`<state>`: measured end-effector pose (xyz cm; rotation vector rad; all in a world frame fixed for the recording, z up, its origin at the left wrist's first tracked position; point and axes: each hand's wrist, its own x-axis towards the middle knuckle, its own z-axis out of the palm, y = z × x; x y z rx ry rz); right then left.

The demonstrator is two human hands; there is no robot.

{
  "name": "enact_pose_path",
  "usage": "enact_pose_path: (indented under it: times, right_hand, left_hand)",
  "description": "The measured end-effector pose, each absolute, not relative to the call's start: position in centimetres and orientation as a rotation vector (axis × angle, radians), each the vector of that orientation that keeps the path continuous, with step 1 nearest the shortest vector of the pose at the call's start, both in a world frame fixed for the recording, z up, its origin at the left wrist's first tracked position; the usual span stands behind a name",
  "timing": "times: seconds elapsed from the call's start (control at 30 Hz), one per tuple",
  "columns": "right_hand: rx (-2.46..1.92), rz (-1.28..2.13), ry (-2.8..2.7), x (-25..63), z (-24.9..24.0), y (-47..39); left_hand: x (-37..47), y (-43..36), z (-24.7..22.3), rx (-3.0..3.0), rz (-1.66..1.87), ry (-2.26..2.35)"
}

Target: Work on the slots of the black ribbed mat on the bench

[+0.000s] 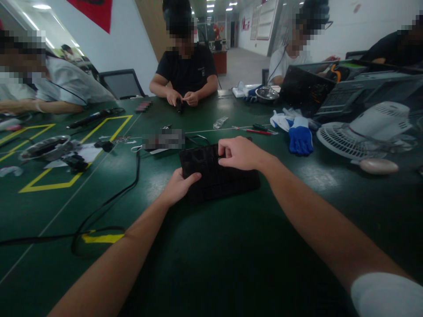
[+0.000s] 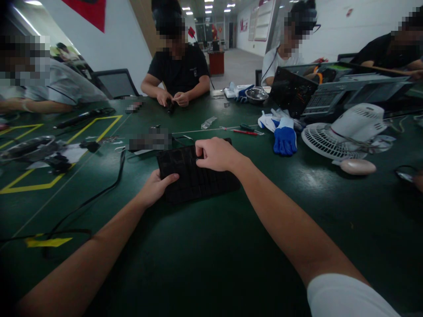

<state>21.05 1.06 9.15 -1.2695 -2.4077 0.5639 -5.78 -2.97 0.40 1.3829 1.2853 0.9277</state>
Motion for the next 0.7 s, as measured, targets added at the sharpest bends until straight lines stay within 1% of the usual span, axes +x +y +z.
enact_pose_path:
  times: [0.7]
  right_hand:
    - [-1.264, 0.544, -2.405, 20.95, 8.85, 1.35]
  left_hand:
    - [-5.57, -3.1, 0.73, 1.392, 0.925, 1.302]
